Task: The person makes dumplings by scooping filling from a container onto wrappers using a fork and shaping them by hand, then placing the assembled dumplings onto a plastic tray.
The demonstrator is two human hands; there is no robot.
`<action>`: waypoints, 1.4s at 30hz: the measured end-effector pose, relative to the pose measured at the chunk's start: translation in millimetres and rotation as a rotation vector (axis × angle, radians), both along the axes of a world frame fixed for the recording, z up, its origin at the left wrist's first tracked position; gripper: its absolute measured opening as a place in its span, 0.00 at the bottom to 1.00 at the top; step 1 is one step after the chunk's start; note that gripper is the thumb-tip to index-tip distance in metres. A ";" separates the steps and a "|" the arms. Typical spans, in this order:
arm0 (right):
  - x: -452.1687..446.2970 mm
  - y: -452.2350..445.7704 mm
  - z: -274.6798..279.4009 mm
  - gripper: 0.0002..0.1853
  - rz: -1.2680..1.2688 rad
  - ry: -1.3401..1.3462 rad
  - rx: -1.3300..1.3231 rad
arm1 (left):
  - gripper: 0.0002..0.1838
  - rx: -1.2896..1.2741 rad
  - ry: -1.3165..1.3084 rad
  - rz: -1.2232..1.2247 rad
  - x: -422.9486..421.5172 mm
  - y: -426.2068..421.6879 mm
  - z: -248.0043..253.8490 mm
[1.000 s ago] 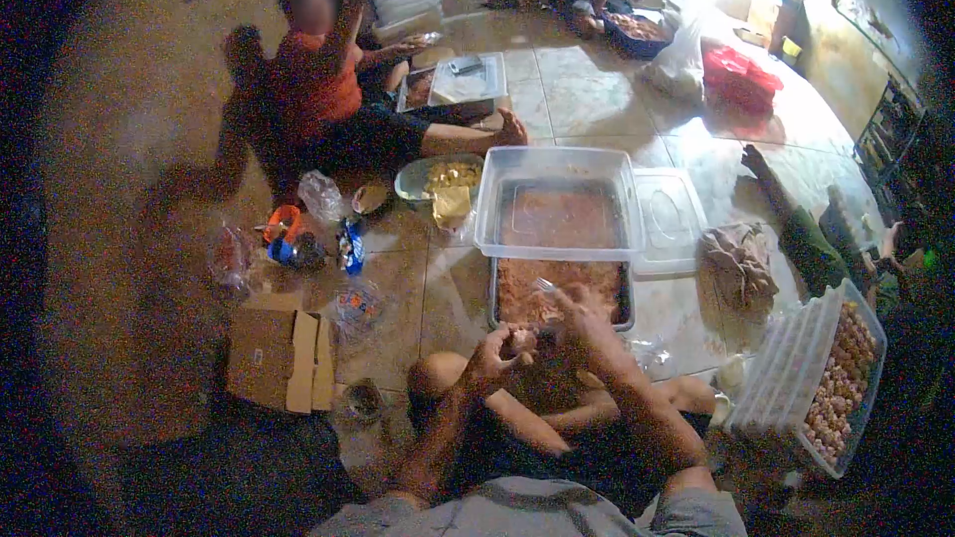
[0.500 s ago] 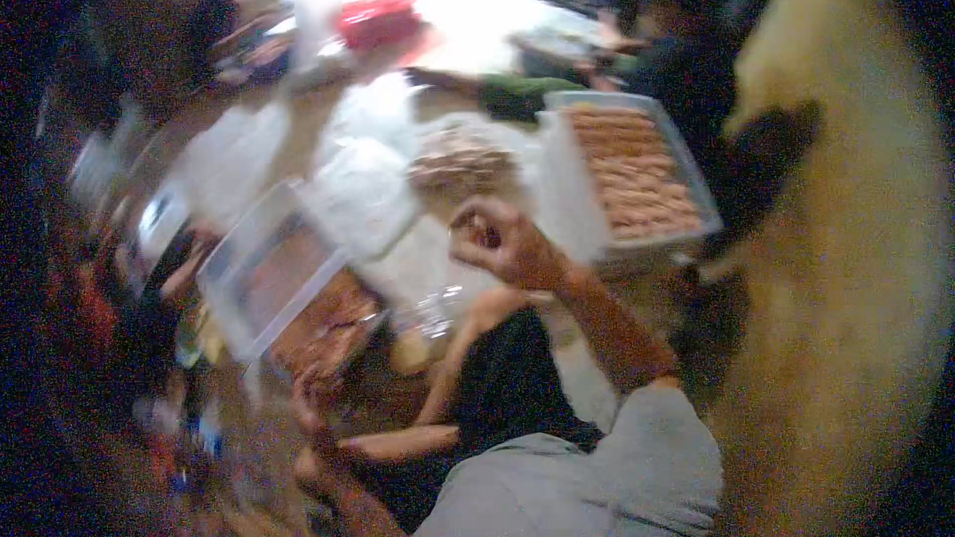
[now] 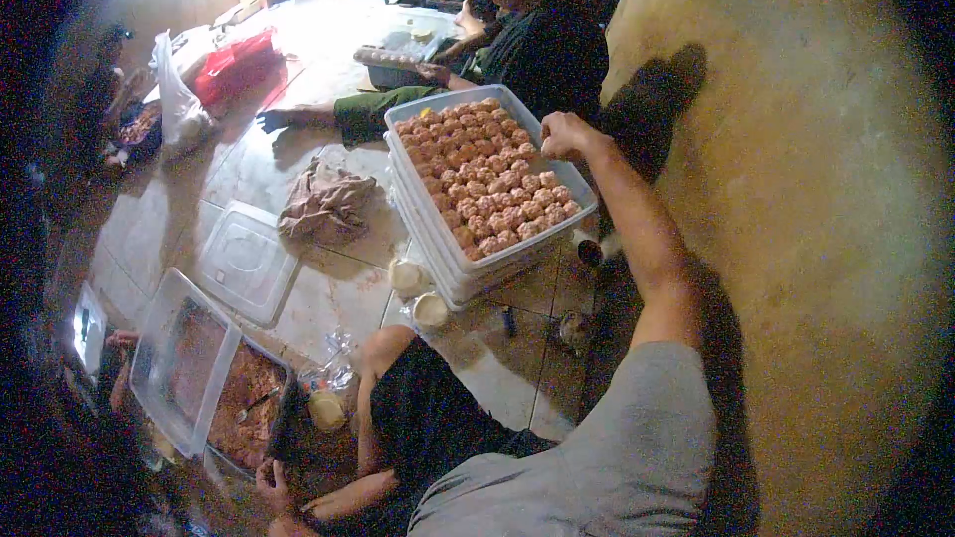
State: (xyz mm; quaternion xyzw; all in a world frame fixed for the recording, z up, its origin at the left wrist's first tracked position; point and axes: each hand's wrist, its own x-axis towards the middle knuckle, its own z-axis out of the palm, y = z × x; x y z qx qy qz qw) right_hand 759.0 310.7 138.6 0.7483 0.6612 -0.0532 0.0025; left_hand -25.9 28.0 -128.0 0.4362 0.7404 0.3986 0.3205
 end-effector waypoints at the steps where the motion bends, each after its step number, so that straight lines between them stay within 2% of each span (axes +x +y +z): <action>1: 2.4 6.5 -6.2 0.25 -0.041 0.010 -0.060 | 0.15 0.054 0.183 -0.062 -49.4 -0.5 -62.2; 2: 5.8 12.9 -13.2 0.27 -0.081 0.020 -0.120 | 0.15 0.056 0.185 -0.060 -51.2 -2.2 -63.3; 3: 8.2 18.0 -20.9 0.32 -0.077 -0.004 -0.118 | 0.14 0.073 0.284 -0.093 -52.4 -2.8 -60.4; 4: 11.0 22.1 -28.3 0.32 -0.074 0.001 -0.118 | 0.14 0.088 0.384 -0.126 -53.0 -3.8 -58.1; 5: 12.8 25.6 -37.9 0.36 -0.087 -0.012 -0.098 | 0.14 0.087 0.389 -0.125 -53.6 -4.5 -58.3; 7: 13.6 34.7 -49.1 0.44 -0.109 -0.033 -0.102 | 0.14 0.015 0.242 -0.097 -55.7 -7.2 -56.9; 11: 9.8 37.7 -62.2 0.44 -0.102 -0.105 -0.167 | 0.14 0.008 0.312 -0.138 -57.9 -7.4 -56.0; 14: -0.2 32.6 -47.2 0.41 -0.184 0.118 -0.219 | 0.15 -0.002 0.373 -0.102 -50.9 -8.7 -53.2; 16: -3.6 30.8 -41.4 0.39 -0.234 0.241 -0.223 | 0.16 0.095 0.577 -0.130 -59.7 -10.3 -68.1; 17: -3.1 30.1 -39.7 0.37 -0.258 0.290 -0.210 | 0.16 0.091 0.581 -0.132 -63.6 -11.6 -69.8; 19: -8.6 20.5 -22.0 0.34 -0.300 0.348 -0.177 | 0.16 -0.030 0.365 -0.111 -60.9 -9.0 -62.3; 20: -7.5 14.8 -19.4 0.31 -0.233 0.303 -0.083 | 0.16 -0.033 0.365 -0.112 -57.4 -10.6 -57.3; 22: -4.1 3.3 -15.5 0.24 -0.108 0.187 0.108 | 0.15 -0.098 0.330 -0.126 -20.0 -2.7 -16.3; 23: -3.4 4.9 -21.5 0.23 0.036 0.096 0.240 | 0.16 -0.035 0.195 -0.108 -3.0 5.9 -4.1; 24: -37.0 -6.3 2.8 0.17 0.004 0.276 0.251 | 0.17 0.027 0.073 -0.058 7.8 6.0 2.1; 25: -55.7 -6.8 7.1 0.11 0.006 0.193 0.297 | 0.17 0.057 0.286 -0.114 -6.8 3.9 -17.3; 26: -81.3 -13.5 10.3 0.09 0.097 0.241 0.412 | 0.16 -0.106 0.128 -0.049 34.7 18.2 44.3; 27: -114.1 -23.8 18.7 0.08 0.190 0.327 0.452 | 0.16 -0.072 0.106 -0.079 27.2 17.3 30.1; 28: -143.7 -30.0 23.4 0.08 0.242 0.293 0.396 | 0.15 -0.101 0.108 -0.021 17.2 12.4 9.0; 29: -168.3 -32.8 21.7 0.08 0.286 0.245 0.351 | 0.15 -0.141 0.248 -0.074 21.3 15.3 22.2; 30: -197.4 -34.7 13.3 0.08 0.337 0.282 0.347 | 0.15 -0.169 0.193 -0.025 14.5 9.1 7.1; 31: -230.7 -39.8 8.2 0.07 0.413 0.437 0.398 | 0.15 -0.191 0.131 0.011 8.7 4.6 -7.8; 32: -260.9 -43.3 5.8 0.07 0.481 0.586 0.445 | 0.15 -0.192 0.139 0.050 13.2 0.5 0.0; 34: -310.6 -36.4 -19.4 0.08 0.464 0.855 0.385 | 0.15 -0.193 0.064 0.053 29.3 6.1 28.4; 36: -358.3 -20.6 -39.4 0.11 0.545 1.024 0.241 | 0.14 -0.182 0.013 0.070 31.1 1.6 38.9; 38: -400.4 9.7 -89.0 0.15 0.531 1.181 0.109 | 0.14 -0.172 -0.044 0.063 32.5 -1.6 49.5; 40: -437.1 38.2 -138.3 0.23 0.327 1.090 -0.161 | 0.14 -0.204 0.089 0.025 30.3 -3.7 56.2; 42: -462.9 58.1 -197.4 0.28 0.375 1.084 -0.131 | 0.14 -0.207 0.045 0.006 23.3 -10.2 35.8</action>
